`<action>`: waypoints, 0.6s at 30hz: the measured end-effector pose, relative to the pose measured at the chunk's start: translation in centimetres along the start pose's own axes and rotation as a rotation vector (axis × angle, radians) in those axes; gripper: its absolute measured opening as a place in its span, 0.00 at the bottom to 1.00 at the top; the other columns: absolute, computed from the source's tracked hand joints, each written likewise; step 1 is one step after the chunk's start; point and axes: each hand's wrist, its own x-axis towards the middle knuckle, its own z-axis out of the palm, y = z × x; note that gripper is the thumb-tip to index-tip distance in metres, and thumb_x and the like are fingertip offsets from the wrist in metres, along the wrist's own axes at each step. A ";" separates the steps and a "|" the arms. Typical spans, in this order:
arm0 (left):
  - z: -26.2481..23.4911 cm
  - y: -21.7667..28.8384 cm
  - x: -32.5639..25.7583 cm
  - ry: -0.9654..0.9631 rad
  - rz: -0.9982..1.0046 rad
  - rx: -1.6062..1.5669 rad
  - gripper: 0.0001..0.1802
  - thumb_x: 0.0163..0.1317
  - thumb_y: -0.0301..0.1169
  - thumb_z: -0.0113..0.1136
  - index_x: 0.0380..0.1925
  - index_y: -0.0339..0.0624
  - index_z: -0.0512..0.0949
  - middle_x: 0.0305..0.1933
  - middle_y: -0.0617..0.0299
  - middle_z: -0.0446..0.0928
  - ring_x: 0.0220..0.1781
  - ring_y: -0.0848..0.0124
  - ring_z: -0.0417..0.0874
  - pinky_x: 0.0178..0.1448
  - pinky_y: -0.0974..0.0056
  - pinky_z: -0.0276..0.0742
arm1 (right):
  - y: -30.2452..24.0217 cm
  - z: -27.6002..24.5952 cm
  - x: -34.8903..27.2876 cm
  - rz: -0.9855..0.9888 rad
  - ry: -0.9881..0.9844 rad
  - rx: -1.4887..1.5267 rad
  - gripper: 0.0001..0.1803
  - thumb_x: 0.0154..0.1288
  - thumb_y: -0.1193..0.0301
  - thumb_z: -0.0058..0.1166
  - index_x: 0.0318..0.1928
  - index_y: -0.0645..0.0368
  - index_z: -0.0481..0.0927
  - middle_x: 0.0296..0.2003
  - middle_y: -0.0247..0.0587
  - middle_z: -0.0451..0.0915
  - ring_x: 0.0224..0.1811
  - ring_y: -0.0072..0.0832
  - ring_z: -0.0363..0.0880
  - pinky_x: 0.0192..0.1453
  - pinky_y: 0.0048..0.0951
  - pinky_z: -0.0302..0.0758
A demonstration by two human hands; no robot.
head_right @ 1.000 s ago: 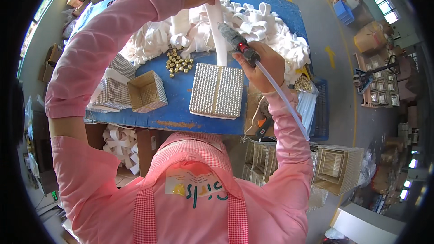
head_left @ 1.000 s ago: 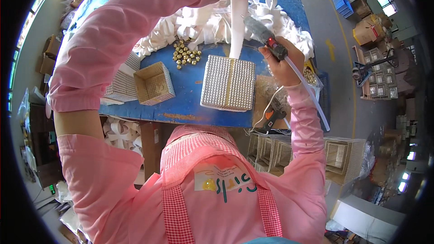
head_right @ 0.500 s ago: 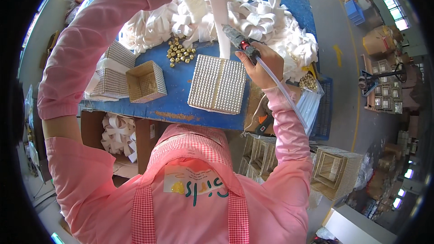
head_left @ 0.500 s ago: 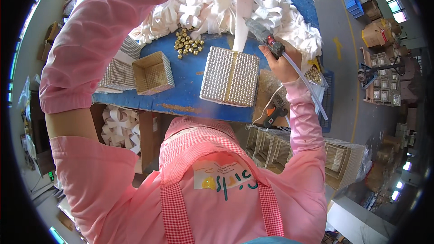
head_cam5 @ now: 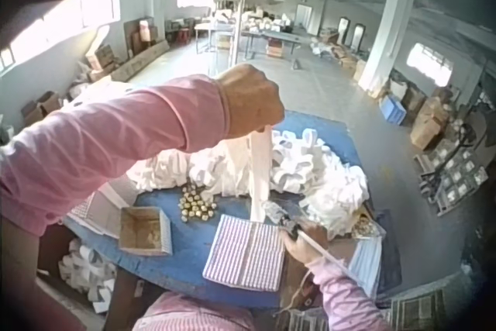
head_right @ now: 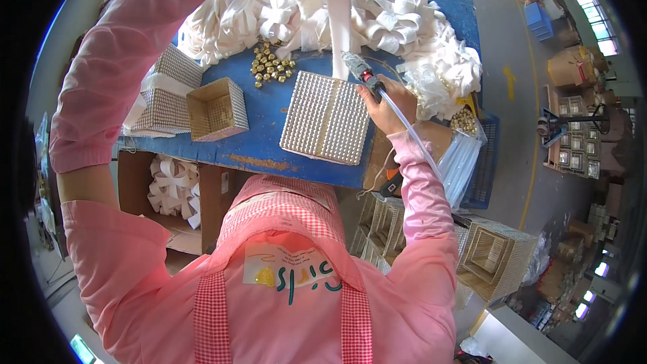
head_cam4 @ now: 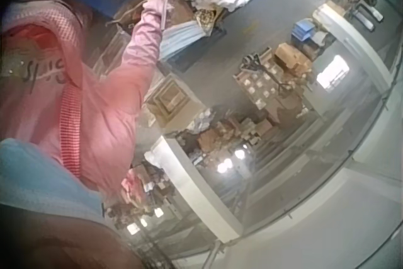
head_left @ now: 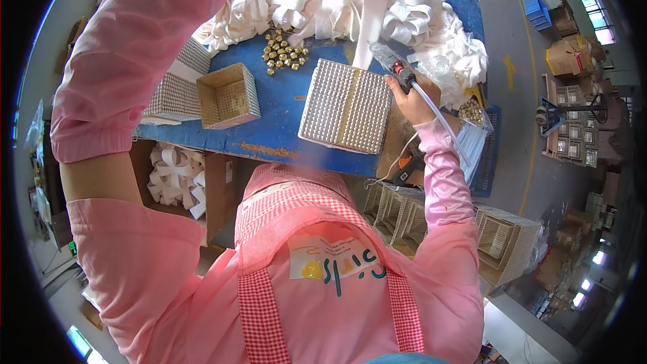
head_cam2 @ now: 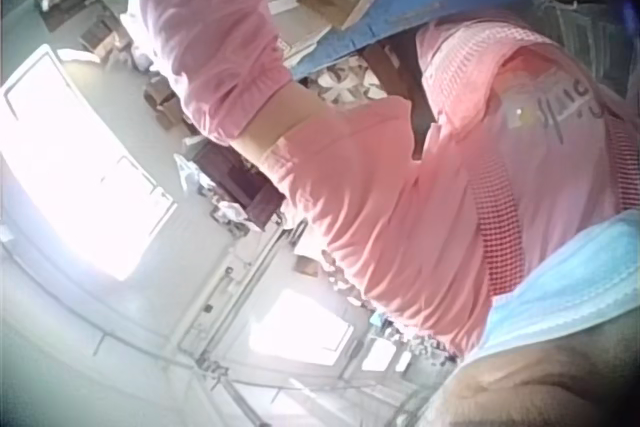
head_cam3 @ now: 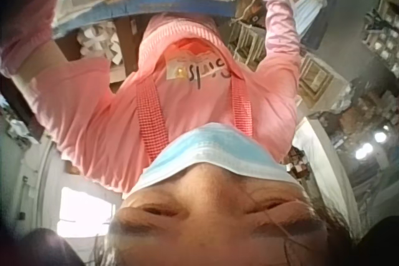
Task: Applying decorative ribbons and bows to boxes using a hot glue gun.
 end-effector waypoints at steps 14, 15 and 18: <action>-0.8 0.5 -0.4 0.026 0.037 0.030 0.03 0.51 0.31 0.60 0.24 0.47 0.81 0.26 0.59 0.80 0.29 0.65 0.82 0.32 0.63 0.78 | 0.7 2.3 -2.0 0.144 -0.150 -0.010 0.15 0.54 0.55 0.57 0.31 0.52 0.79 0.21 0.45 0.78 0.25 0.44 0.78 0.26 0.39 0.73; -1.3 0.9 -0.6 0.018 0.039 0.017 0.03 0.51 0.31 0.60 0.24 0.47 0.81 0.26 0.59 0.80 0.29 0.65 0.82 0.32 0.63 0.78 | 0.8 2.4 -2.1 0.160 -0.165 -0.015 0.15 0.54 0.55 0.57 0.32 0.52 0.79 0.21 0.45 0.78 0.25 0.45 0.78 0.26 0.39 0.73; -2.6 1.7 -1.3 -0.012 0.037 -0.020 0.03 0.51 0.31 0.60 0.24 0.46 0.81 0.26 0.59 0.80 0.29 0.65 0.82 0.32 0.63 0.78 | 0.6 2.6 -2.2 0.165 -0.178 -0.006 0.15 0.54 0.55 0.57 0.34 0.52 0.80 0.22 0.45 0.78 0.25 0.45 0.78 0.27 0.38 0.73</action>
